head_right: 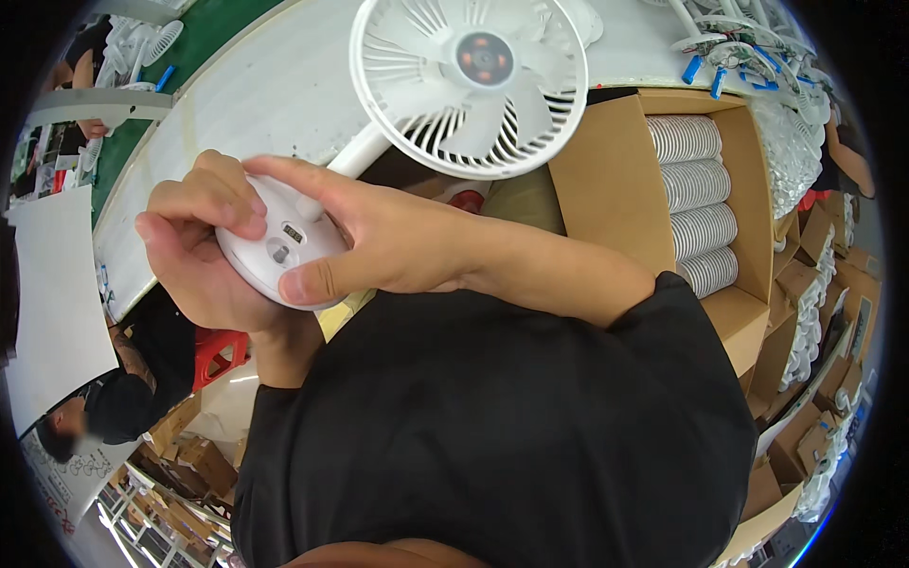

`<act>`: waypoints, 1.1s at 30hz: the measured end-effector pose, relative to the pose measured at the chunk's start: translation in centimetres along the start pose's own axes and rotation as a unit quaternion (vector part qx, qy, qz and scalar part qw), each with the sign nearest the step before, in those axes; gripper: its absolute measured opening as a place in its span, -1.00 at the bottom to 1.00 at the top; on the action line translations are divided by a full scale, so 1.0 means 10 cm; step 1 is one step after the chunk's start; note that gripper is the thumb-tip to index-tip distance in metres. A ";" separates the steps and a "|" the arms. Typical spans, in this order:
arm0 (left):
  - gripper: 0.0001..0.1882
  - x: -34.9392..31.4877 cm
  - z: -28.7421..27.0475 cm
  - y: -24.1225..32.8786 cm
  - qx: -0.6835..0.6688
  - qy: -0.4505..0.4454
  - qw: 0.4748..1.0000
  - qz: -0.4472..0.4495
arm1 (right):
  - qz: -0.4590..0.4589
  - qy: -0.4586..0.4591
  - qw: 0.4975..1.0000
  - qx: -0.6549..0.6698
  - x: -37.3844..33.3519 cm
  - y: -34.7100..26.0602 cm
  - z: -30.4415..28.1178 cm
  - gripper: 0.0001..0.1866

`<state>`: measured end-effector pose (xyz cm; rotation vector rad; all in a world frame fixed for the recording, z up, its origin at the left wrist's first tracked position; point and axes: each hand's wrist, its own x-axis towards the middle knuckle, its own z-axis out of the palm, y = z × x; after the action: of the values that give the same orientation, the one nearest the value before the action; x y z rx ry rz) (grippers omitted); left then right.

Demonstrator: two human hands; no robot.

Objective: Assembling portable electric fans by inserting batteries and attaching the fan head to the base on an assembly line.

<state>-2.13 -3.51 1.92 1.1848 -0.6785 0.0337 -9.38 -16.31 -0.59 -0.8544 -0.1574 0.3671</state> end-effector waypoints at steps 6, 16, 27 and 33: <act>-0.45 0.00 0.00 -0.02 -0.045 -0.001 0.999 0.015 | -0.015 0.005 0.999 -0.039 -0.01 0.04 0.03 0.05; -0.47 -0.14 -0.04 -0.07 0.020 0.031 0.999 -0.031 | 0.022 0.044 0.999 -0.001 0.09 0.05 -0.01 0.02; -0.43 0.09 0.01 -0.05 -0.081 0.101 0.990 -0.061 | -0.142 -0.003 0.984 -0.108 0.19 0.09 0.02 0.12; -0.41 -0.15 -0.14 -0.16 -0.134 0.010 0.991 -0.005 | -0.074 -0.054 0.979 -0.183 0.16 -0.04 -0.02 0.19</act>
<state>-2.12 -2.43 -0.46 0.9280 -0.6388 -0.0530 -7.72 -16.07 -0.45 -1.1779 -0.3964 0.2467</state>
